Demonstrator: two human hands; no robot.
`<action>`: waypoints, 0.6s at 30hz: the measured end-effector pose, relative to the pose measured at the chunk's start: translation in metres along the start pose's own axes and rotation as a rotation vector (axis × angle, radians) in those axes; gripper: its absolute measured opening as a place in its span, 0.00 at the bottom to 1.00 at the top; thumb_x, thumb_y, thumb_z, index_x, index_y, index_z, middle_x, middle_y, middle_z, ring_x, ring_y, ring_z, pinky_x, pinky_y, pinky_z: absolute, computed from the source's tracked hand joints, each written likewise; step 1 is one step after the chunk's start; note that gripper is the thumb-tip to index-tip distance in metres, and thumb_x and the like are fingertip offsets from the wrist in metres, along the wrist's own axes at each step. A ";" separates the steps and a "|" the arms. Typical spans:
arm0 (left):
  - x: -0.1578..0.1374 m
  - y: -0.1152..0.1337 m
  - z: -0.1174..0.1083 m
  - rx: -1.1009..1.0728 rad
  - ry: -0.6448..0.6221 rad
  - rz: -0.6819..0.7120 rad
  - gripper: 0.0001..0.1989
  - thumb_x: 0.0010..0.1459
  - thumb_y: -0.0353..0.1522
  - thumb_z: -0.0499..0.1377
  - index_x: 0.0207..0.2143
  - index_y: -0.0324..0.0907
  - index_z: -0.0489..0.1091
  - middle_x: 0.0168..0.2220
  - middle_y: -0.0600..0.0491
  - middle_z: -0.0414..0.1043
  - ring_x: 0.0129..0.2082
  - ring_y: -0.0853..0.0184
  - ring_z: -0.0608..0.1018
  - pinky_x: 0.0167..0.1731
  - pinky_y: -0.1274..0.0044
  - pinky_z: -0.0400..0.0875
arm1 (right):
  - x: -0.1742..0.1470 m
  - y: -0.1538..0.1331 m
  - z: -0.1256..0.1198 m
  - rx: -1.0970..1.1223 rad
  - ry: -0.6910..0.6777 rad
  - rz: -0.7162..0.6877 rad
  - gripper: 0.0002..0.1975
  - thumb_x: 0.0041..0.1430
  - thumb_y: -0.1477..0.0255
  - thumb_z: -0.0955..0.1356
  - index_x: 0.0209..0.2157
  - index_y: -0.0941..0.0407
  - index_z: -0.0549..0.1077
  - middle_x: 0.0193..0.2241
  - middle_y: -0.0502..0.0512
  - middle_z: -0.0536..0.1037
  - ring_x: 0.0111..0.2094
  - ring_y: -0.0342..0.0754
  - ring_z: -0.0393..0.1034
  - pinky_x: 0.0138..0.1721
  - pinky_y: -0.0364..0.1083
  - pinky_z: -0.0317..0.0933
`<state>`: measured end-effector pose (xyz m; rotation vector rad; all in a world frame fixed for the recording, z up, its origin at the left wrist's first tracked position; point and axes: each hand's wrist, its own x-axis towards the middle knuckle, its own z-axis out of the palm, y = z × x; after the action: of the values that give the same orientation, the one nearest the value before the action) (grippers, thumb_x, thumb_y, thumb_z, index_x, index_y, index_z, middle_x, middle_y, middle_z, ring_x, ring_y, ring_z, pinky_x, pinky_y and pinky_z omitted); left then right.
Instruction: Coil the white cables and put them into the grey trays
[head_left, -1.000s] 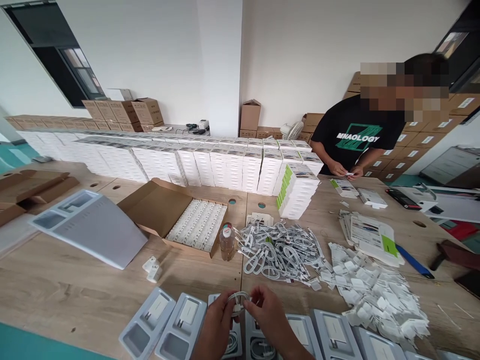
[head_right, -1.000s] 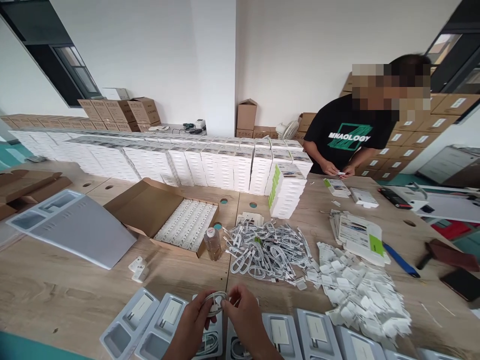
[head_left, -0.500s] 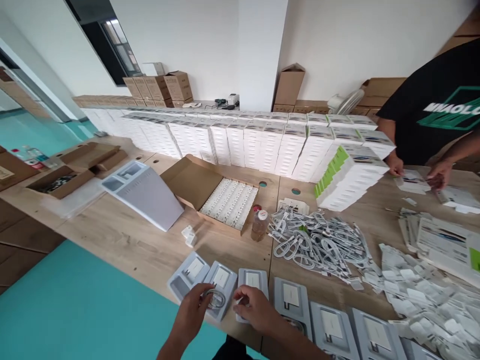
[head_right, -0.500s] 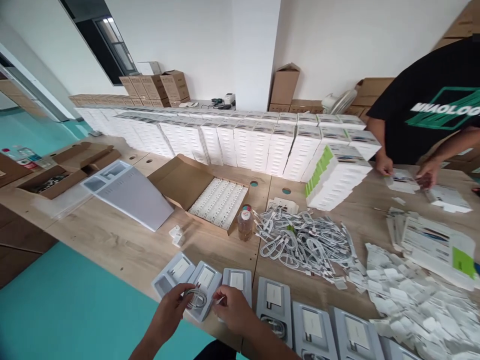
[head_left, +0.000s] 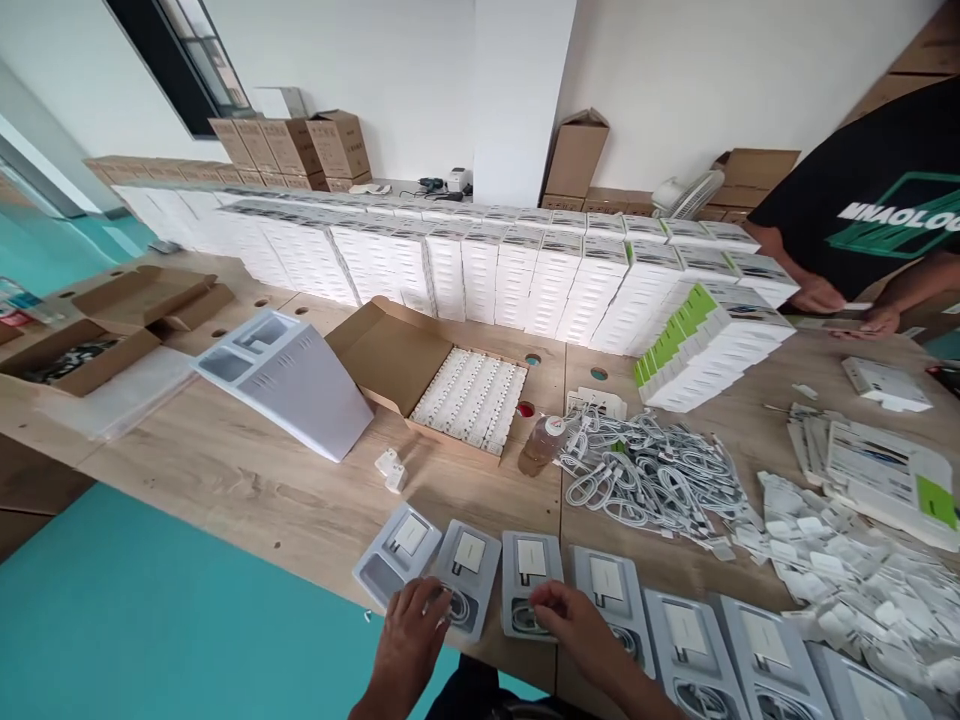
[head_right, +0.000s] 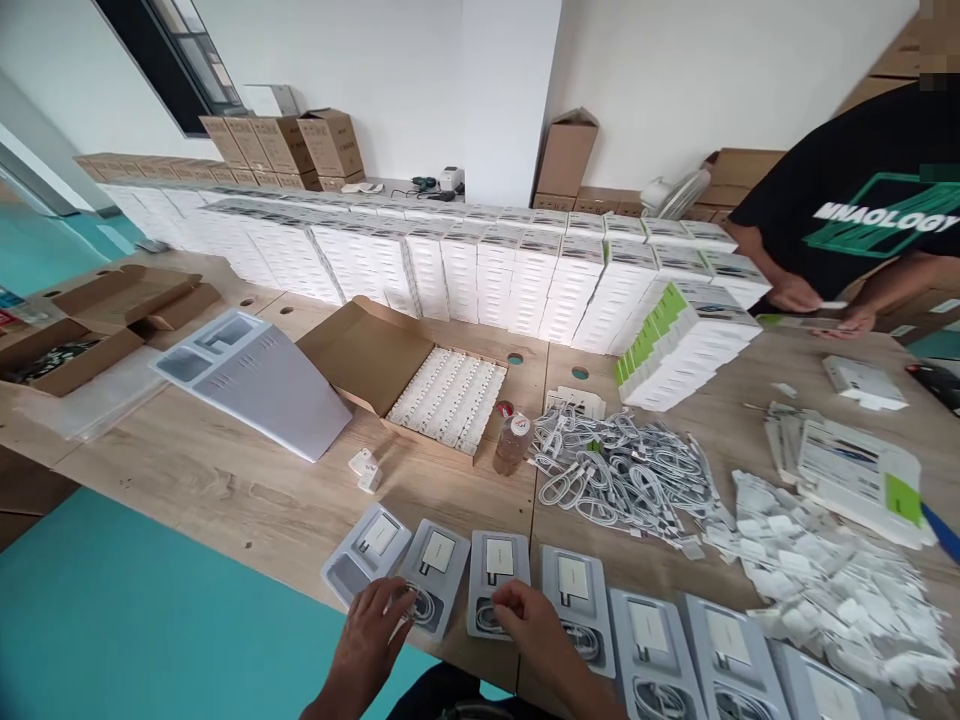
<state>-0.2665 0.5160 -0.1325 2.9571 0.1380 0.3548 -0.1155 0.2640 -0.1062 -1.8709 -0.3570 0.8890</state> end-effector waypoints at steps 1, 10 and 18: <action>-0.002 0.001 0.003 0.028 0.010 0.043 0.15 0.60 0.32 0.54 0.48 0.53 0.69 0.51 0.55 0.70 0.51 0.63 0.70 0.48 0.69 0.70 | -0.003 -0.001 0.000 -0.003 0.013 0.010 0.12 0.55 0.67 0.64 0.37 0.60 0.73 0.34 0.55 0.75 0.37 0.49 0.68 0.40 0.45 0.60; -0.010 0.004 0.026 0.208 -0.024 0.284 0.30 0.53 0.23 0.51 0.58 0.52 0.62 0.57 0.55 0.64 0.56 0.60 0.64 0.57 0.63 0.55 | -0.017 -0.014 0.009 -0.060 0.087 0.010 0.12 0.55 0.66 0.64 0.37 0.58 0.73 0.34 0.55 0.76 0.37 0.49 0.69 0.41 0.46 0.60; -0.009 0.013 0.027 0.100 -0.101 0.267 0.37 0.51 0.17 0.47 0.62 0.49 0.57 0.59 0.52 0.63 0.58 0.62 0.65 0.58 0.65 0.64 | -0.042 -0.003 0.016 -0.206 -0.062 -0.085 0.20 0.56 0.68 0.64 0.50 0.54 0.73 0.53 0.56 0.71 0.55 0.51 0.64 0.57 0.47 0.54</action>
<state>-0.2678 0.4983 -0.1578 3.0889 -0.2611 0.2362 -0.1555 0.2511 -0.0896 -2.0031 -0.5806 0.8811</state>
